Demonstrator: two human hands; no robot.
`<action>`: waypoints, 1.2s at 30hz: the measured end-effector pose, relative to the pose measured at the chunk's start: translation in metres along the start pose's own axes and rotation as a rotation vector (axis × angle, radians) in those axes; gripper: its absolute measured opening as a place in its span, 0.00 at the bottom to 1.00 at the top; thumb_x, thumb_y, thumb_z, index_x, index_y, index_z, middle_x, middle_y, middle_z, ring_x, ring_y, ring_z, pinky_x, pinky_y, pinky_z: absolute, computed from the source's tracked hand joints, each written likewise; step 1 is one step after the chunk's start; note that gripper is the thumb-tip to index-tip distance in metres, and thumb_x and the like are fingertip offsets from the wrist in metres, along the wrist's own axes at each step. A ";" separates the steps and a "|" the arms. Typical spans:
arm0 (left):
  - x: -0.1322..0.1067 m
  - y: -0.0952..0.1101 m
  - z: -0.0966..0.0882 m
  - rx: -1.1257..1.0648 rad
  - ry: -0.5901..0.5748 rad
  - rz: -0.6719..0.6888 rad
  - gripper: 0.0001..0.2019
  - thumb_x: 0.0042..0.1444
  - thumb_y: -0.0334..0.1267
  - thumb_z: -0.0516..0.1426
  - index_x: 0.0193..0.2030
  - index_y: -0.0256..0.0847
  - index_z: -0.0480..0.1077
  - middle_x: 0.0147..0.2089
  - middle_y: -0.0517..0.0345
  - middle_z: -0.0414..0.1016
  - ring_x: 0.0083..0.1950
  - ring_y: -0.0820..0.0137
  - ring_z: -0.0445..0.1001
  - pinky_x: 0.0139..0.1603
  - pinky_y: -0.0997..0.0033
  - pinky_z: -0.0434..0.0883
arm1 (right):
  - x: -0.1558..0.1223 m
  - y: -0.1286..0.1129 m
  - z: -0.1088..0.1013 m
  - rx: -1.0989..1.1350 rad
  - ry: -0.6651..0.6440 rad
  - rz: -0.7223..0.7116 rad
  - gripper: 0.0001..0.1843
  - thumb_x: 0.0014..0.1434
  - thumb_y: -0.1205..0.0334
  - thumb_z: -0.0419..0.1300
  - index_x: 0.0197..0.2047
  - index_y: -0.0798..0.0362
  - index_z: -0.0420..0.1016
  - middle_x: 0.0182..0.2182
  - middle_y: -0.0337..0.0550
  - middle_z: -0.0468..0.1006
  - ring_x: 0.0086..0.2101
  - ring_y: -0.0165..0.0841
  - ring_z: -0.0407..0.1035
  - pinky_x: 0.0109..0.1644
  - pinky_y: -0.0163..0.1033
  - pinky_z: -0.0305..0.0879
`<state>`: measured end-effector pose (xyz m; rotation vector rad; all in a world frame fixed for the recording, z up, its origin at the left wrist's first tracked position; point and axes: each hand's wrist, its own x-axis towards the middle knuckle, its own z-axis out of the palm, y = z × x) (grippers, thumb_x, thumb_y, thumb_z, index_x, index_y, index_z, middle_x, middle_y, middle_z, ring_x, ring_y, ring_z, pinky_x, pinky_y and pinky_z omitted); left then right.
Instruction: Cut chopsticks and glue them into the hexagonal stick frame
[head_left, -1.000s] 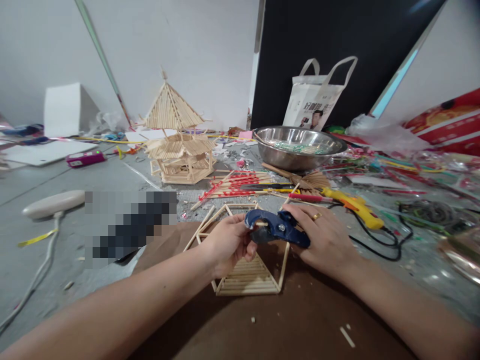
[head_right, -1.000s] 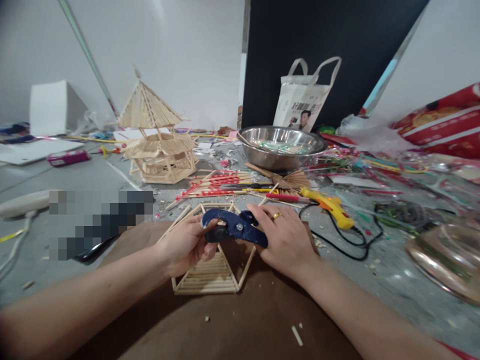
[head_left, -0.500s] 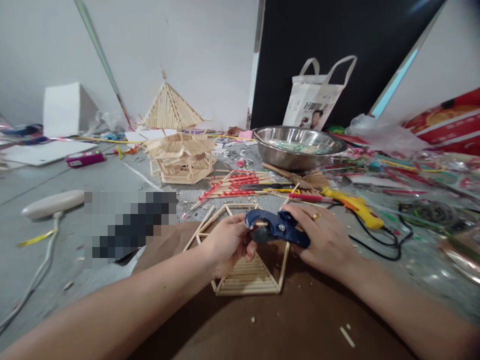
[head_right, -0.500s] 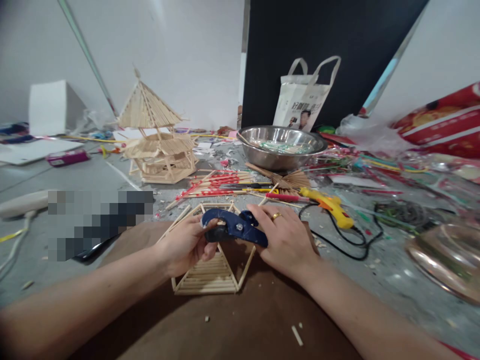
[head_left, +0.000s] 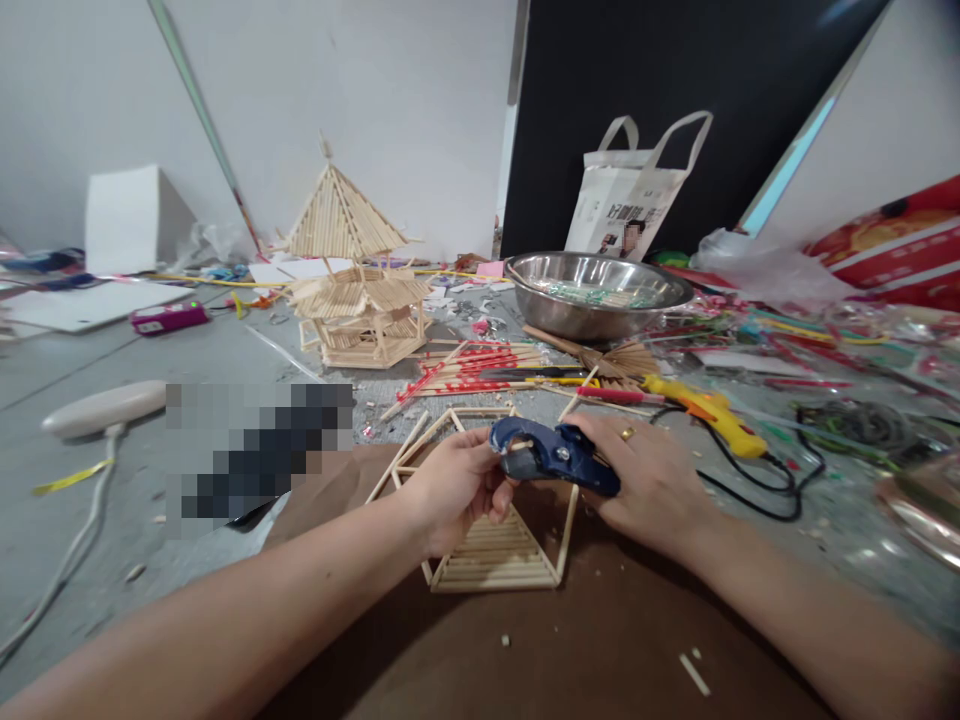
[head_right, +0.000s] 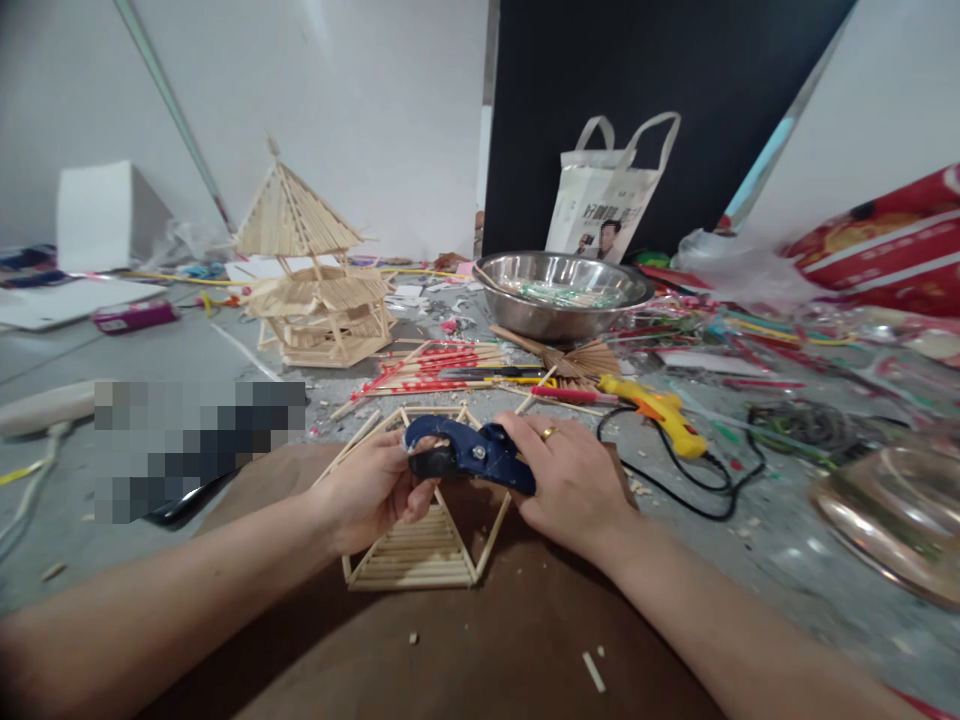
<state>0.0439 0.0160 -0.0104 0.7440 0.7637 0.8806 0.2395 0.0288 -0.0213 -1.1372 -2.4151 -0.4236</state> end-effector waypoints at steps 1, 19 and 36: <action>0.000 0.000 0.000 -0.004 -0.005 0.003 0.08 0.51 0.35 0.51 0.24 0.36 0.59 0.14 0.66 0.60 0.11 0.82 0.56 0.12 0.82 0.54 | -0.001 0.000 0.000 -0.007 -0.006 -0.001 0.23 0.47 0.60 0.53 0.48 0.53 0.59 0.39 0.48 0.72 0.38 0.39 0.66 0.40 0.45 0.60; 0.002 0.001 -0.010 0.238 -0.159 0.237 0.09 0.47 0.41 0.55 0.29 0.36 0.64 0.25 0.60 0.67 0.16 0.81 0.62 0.15 0.79 0.58 | 0.000 -0.005 -0.004 -0.004 -0.127 0.133 0.21 0.45 0.62 0.52 0.44 0.53 0.63 0.31 0.43 0.75 0.28 0.36 0.69 0.28 0.39 0.60; 0.004 0.002 -0.010 0.516 -0.054 0.284 0.10 0.51 0.39 0.52 0.23 0.35 0.60 0.20 0.64 0.63 0.13 0.84 0.58 0.13 0.82 0.56 | 0.003 -0.010 -0.008 0.060 -0.288 0.222 0.17 0.45 0.62 0.51 0.41 0.52 0.64 0.30 0.40 0.75 0.29 0.36 0.70 0.30 0.38 0.61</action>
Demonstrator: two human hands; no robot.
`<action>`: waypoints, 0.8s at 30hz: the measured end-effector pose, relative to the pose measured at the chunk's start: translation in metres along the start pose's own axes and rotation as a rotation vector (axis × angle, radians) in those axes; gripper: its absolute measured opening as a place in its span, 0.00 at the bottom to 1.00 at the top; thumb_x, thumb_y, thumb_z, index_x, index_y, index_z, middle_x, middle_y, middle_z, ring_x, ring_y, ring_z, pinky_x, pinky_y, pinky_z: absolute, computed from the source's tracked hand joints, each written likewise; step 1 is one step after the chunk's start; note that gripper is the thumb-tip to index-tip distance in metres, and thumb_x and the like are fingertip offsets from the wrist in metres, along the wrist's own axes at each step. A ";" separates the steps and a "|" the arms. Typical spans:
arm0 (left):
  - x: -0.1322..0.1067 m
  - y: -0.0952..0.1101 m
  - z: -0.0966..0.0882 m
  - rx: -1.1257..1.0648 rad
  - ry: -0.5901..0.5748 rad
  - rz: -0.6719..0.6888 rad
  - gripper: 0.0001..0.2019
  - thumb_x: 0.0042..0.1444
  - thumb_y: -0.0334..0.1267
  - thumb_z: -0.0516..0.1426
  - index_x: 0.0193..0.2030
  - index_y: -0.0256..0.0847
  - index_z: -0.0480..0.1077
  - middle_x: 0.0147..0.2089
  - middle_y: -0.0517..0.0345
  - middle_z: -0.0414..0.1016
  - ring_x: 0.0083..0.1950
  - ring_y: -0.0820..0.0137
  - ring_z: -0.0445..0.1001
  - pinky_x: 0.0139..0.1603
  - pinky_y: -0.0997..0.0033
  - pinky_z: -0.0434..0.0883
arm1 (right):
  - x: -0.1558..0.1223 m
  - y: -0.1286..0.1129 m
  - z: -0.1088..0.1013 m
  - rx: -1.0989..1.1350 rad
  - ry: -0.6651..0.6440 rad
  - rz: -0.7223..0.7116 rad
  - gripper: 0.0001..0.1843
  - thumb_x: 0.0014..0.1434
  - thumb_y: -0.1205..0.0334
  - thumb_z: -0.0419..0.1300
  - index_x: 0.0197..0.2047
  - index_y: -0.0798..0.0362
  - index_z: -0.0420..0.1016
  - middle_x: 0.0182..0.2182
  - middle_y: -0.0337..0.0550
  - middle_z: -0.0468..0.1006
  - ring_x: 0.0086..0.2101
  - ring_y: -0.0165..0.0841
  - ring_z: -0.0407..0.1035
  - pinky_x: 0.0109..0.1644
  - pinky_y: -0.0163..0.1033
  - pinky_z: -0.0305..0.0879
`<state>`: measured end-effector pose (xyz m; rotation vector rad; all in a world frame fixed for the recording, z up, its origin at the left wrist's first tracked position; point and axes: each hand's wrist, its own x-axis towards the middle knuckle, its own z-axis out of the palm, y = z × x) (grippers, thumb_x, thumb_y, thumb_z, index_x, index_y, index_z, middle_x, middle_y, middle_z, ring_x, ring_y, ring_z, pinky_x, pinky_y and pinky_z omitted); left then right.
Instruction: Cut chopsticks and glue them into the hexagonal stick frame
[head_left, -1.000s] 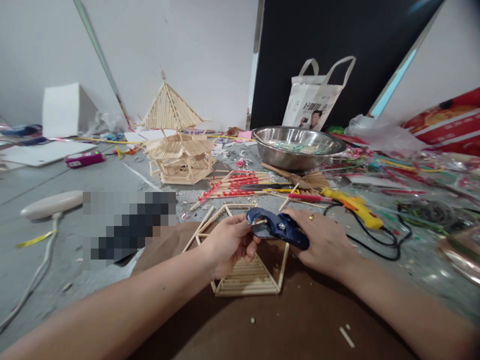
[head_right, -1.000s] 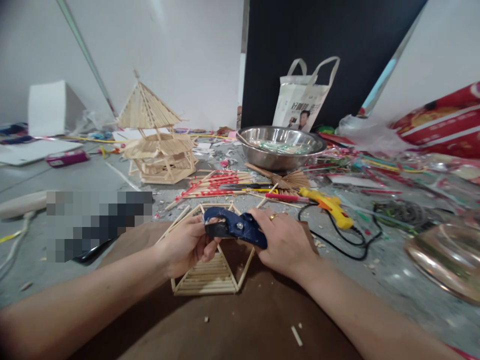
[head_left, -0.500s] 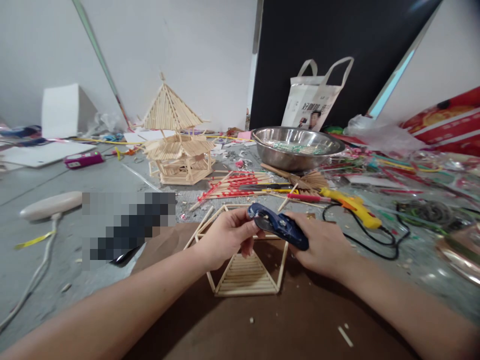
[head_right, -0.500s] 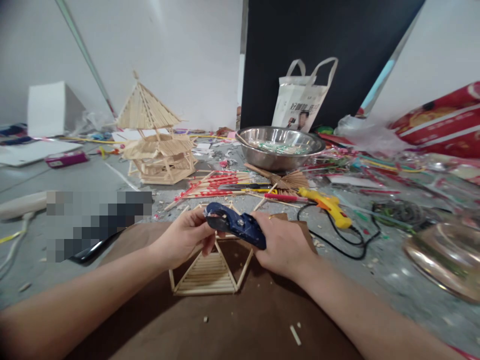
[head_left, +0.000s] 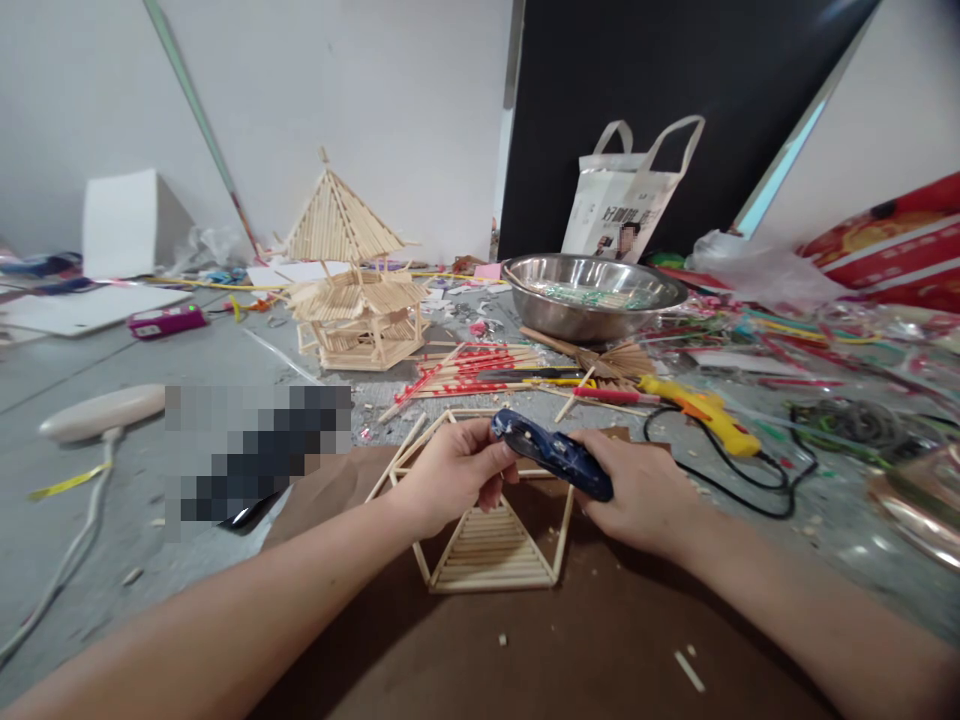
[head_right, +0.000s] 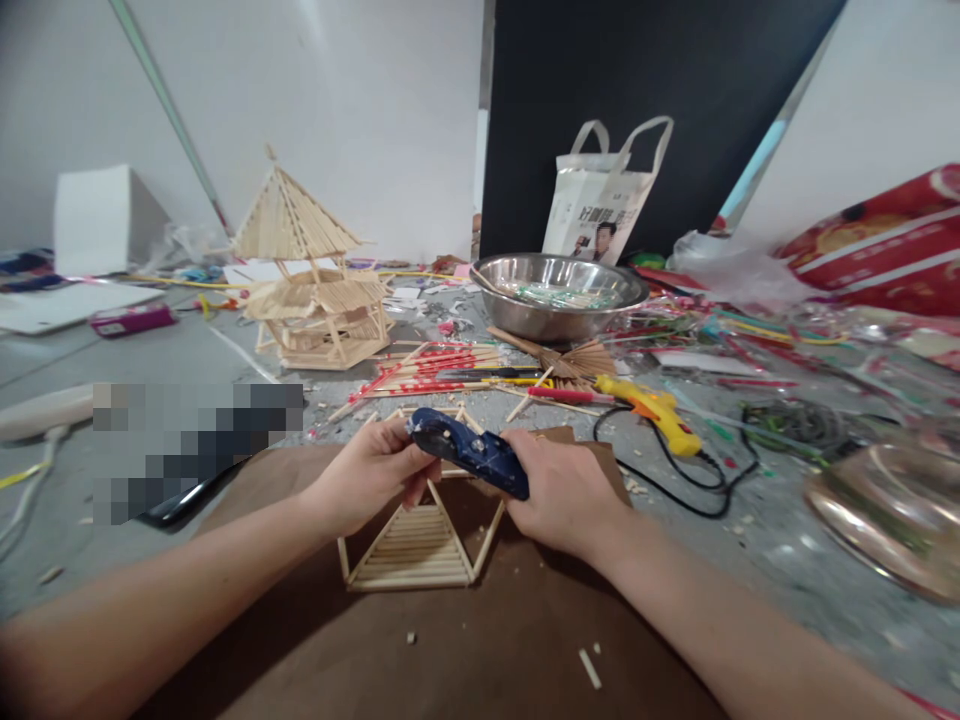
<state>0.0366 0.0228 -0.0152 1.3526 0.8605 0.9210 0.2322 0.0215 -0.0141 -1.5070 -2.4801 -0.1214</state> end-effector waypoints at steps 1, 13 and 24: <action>0.000 0.000 0.000 0.004 0.000 -0.002 0.10 0.51 0.39 0.52 0.23 0.35 0.60 0.19 0.64 0.63 0.13 0.84 0.58 0.14 0.82 0.56 | 0.000 0.000 0.000 0.002 -0.011 0.008 0.16 0.45 0.62 0.51 0.40 0.52 0.64 0.30 0.40 0.75 0.30 0.36 0.70 0.30 0.38 0.61; 0.002 0.000 -0.001 0.077 0.034 -0.046 0.12 0.48 0.43 0.52 0.23 0.36 0.60 0.19 0.65 0.63 0.15 0.83 0.58 0.16 0.81 0.56 | 0.002 -0.001 -0.003 0.009 -0.079 0.109 0.14 0.46 0.61 0.50 0.38 0.52 0.66 0.28 0.41 0.75 0.29 0.35 0.70 0.31 0.36 0.60; 0.008 0.010 -0.027 0.787 -0.172 -0.171 0.15 0.44 0.45 0.53 0.30 0.36 0.74 0.27 0.58 0.71 0.27 0.76 0.64 0.28 0.78 0.59 | 0.009 0.020 0.007 -0.183 0.016 0.296 0.23 0.48 0.49 0.48 0.47 0.48 0.64 0.37 0.44 0.75 0.34 0.42 0.70 0.31 0.41 0.59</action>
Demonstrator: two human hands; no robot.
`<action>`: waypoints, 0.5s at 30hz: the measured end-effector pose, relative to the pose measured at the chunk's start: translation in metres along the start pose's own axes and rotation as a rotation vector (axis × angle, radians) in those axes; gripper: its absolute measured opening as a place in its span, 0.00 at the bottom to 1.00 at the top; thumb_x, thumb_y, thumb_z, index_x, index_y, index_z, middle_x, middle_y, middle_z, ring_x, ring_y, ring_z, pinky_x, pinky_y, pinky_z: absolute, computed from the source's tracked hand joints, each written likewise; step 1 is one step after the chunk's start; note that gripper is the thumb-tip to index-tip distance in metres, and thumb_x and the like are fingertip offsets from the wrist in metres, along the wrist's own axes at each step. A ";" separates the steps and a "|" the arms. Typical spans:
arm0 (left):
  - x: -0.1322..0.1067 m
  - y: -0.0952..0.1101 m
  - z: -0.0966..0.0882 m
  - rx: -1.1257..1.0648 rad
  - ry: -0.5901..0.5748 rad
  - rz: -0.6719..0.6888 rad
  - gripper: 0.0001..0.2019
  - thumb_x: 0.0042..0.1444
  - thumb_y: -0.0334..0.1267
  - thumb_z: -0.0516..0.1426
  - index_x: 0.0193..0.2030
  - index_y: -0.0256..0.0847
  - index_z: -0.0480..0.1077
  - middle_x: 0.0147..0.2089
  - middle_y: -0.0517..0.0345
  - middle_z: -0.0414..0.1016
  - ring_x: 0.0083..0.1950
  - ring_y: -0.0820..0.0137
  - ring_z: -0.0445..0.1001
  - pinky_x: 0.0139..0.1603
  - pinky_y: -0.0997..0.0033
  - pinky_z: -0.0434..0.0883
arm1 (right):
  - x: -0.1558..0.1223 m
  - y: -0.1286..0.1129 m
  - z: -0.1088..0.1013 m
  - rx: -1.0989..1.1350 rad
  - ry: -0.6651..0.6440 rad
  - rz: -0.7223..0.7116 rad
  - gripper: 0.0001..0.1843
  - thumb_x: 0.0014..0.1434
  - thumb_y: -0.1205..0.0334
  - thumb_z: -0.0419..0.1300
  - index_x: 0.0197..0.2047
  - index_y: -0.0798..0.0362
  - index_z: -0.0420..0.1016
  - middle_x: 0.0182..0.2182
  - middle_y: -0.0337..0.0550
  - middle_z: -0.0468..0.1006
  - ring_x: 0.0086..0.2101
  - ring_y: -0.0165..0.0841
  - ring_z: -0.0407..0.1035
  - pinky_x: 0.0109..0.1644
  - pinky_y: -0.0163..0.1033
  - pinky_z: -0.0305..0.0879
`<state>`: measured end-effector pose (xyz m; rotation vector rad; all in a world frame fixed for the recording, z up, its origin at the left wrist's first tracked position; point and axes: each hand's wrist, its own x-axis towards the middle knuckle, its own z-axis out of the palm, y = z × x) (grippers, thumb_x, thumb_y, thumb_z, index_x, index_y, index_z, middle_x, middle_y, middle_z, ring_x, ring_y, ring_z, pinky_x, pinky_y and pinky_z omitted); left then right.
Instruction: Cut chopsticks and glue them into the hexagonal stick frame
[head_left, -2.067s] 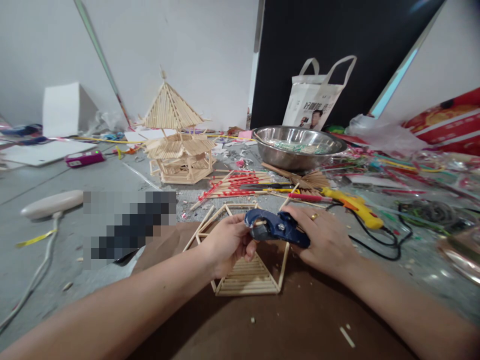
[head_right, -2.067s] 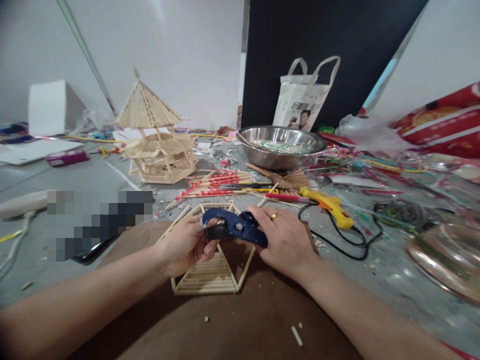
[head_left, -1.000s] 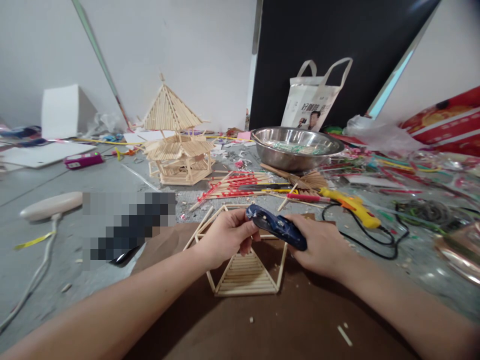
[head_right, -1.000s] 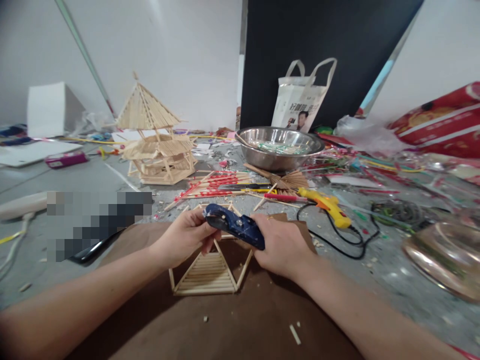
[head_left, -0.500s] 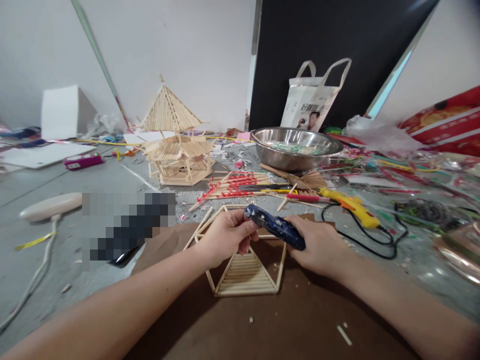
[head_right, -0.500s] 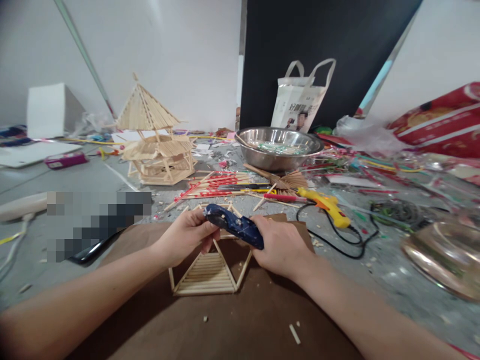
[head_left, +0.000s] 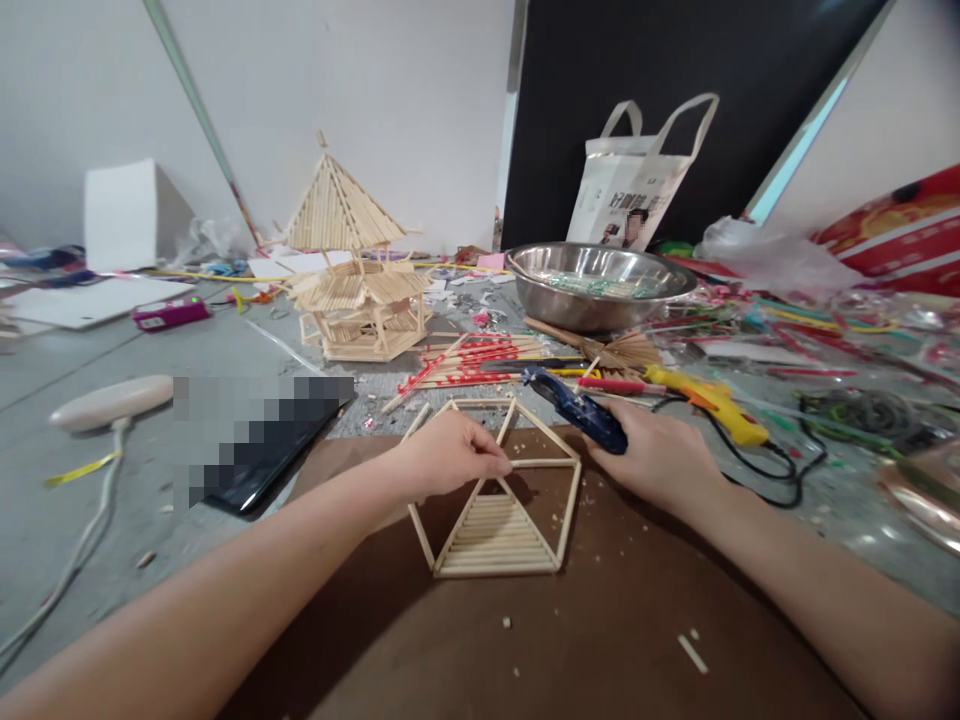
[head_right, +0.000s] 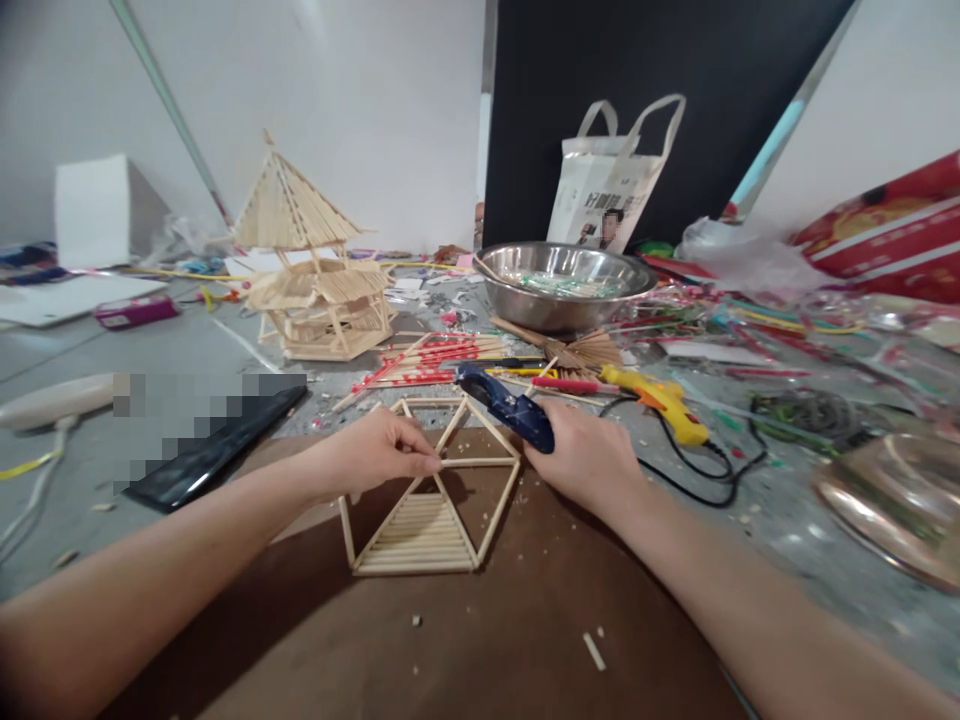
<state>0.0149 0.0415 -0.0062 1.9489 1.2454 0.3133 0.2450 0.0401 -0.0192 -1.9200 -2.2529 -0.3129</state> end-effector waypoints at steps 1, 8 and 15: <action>0.000 0.000 0.000 0.050 -0.020 -0.010 0.15 0.44 0.45 0.53 0.30 0.36 0.74 0.27 0.58 0.72 0.27 0.75 0.64 0.28 0.78 0.59 | 0.000 0.001 0.001 -0.004 -0.003 0.002 0.23 0.48 0.49 0.48 0.48 0.48 0.63 0.37 0.44 0.75 0.34 0.42 0.70 0.31 0.41 0.59; -0.002 0.000 0.003 0.292 -0.051 0.051 0.16 0.46 0.44 0.50 0.31 0.39 0.75 0.27 0.57 0.74 0.27 0.74 0.66 0.29 0.77 0.59 | 0.000 0.000 0.004 -0.024 -0.047 -0.035 0.24 0.48 0.47 0.47 0.47 0.47 0.63 0.35 0.43 0.75 0.34 0.43 0.69 0.31 0.42 0.59; -0.004 0.003 0.000 0.341 -0.141 0.091 0.14 0.44 0.40 0.50 0.32 0.40 0.75 0.26 0.59 0.73 0.26 0.75 0.65 0.26 0.79 0.58 | 0.001 0.000 0.004 -0.041 -0.063 -0.043 0.23 0.47 0.47 0.47 0.46 0.47 0.63 0.35 0.43 0.75 0.33 0.43 0.69 0.31 0.43 0.59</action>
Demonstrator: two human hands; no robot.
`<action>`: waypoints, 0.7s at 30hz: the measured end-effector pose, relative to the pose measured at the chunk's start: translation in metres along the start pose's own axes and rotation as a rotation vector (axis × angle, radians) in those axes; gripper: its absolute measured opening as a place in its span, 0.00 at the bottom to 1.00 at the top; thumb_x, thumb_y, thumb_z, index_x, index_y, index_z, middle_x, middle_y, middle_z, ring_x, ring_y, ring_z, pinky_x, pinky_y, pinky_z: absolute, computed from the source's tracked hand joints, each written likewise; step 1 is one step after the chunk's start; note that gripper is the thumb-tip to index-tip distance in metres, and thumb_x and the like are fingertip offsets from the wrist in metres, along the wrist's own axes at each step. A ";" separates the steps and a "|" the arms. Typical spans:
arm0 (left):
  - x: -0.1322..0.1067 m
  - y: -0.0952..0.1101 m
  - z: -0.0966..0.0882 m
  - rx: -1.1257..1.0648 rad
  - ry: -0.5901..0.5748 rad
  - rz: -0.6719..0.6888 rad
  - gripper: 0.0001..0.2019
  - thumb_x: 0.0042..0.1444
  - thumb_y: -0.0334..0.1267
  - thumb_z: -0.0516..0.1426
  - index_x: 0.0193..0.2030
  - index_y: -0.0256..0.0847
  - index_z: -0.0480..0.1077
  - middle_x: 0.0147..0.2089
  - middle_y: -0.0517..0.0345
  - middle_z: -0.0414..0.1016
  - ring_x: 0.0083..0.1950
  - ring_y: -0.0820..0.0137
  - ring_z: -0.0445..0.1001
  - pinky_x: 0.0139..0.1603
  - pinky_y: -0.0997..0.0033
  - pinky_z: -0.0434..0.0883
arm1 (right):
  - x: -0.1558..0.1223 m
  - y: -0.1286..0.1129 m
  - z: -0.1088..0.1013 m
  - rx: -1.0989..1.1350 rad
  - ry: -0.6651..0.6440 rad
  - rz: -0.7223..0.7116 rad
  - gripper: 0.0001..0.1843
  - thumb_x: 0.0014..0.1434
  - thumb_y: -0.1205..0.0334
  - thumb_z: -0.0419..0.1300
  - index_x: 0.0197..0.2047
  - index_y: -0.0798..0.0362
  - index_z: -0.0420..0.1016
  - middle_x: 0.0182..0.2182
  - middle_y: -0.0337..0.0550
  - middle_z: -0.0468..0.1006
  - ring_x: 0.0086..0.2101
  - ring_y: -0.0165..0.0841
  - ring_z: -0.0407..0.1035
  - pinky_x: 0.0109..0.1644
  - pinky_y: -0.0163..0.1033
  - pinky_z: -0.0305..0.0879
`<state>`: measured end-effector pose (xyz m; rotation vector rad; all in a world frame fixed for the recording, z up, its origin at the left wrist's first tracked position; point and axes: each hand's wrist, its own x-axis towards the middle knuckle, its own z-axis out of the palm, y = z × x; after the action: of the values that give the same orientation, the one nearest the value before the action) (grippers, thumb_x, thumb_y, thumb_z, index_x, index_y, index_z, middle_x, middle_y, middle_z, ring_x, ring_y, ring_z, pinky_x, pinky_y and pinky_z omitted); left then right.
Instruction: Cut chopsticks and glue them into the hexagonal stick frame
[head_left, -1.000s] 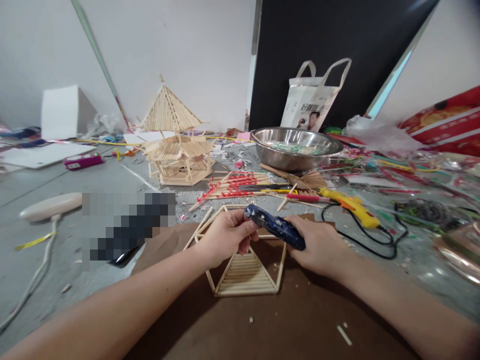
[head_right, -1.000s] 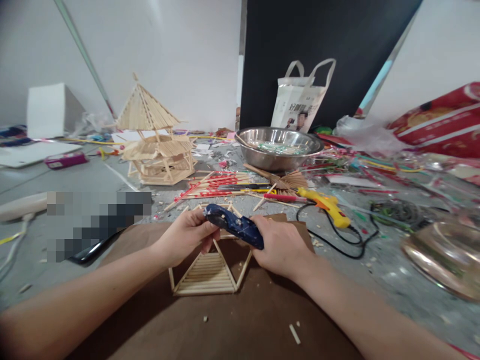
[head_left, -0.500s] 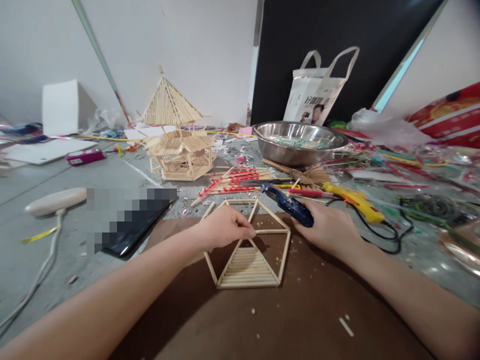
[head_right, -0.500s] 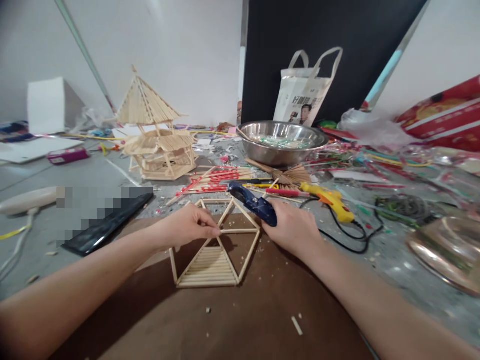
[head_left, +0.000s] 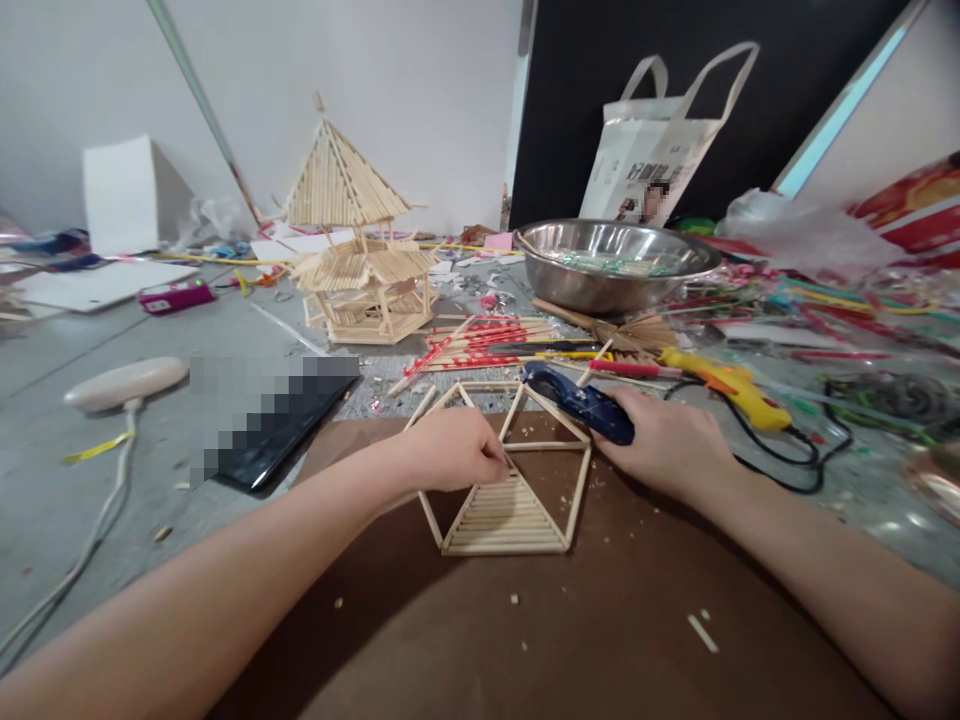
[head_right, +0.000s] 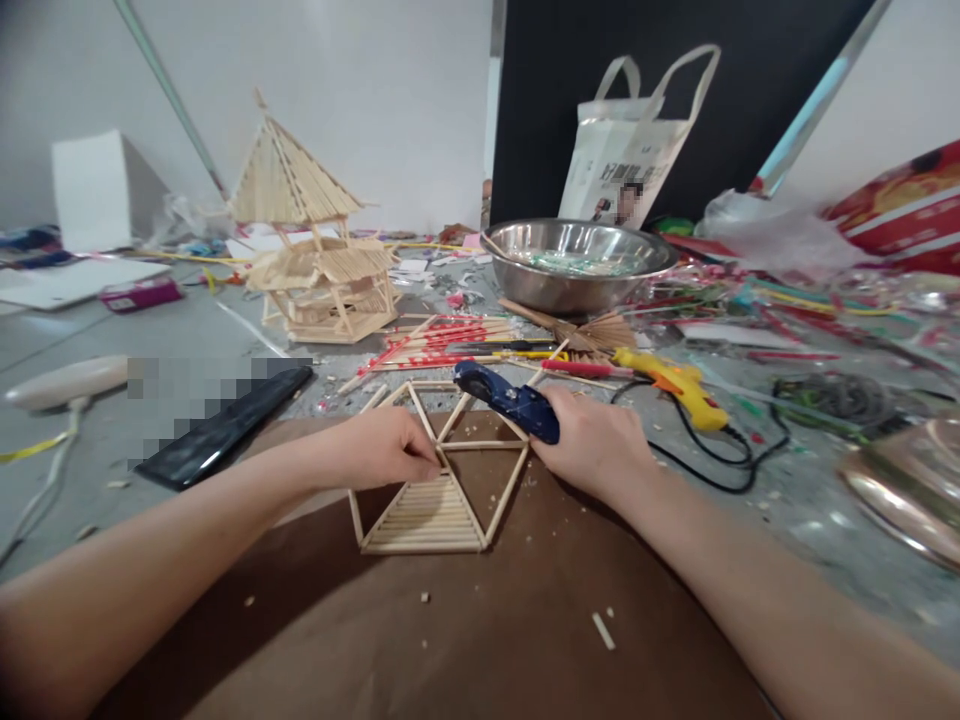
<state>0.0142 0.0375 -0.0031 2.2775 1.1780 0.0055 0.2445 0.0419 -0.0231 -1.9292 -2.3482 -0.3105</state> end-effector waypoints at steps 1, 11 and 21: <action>0.000 0.000 -0.001 -0.010 -0.009 -0.005 0.14 0.44 0.41 0.50 0.33 0.40 0.75 0.26 0.60 0.73 0.26 0.75 0.65 0.26 0.79 0.58 | 0.000 0.000 0.000 0.000 0.000 -0.002 0.23 0.47 0.47 0.47 0.46 0.47 0.63 0.35 0.43 0.75 0.33 0.43 0.69 0.31 0.43 0.59; 0.004 -0.006 -0.002 -0.080 -0.034 -0.002 0.14 0.44 0.41 0.52 0.33 0.40 0.75 0.28 0.60 0.74 0.29 0.74 0.67 0.30 0.79 0.60 | -0.002 -0.002 0.001 -0.004 -0.007 -0.016 0.24 0.47 0.46 0.48 0.46 0.46 0.63 0.36 0.43 0.75 0.34 0.45 0.69 0.31 0.44 0.59; 0.004 -0.005 -0.001 -0.194 -0.071 -0.055 0.13 0.43 0.40 0.52 0.31 0.37 0.74 0.15 0.63 0.63 0.19 0.78 0.61 0.22 0.79 0.58 | -0.002 -0.001 0.003 0.005 0.001 -0.030 0.24 0.46 0.48 0.49 0.46 0.47 0.64 0.34 0.44 0.75 0.33 0.44 0.69 0.31 0.44 0.59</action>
<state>0.0122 0.0431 -0.0060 2.0593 1.1511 0.0179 0.2438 0.0406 -0.0262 -1.8929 -2.3765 -0.3074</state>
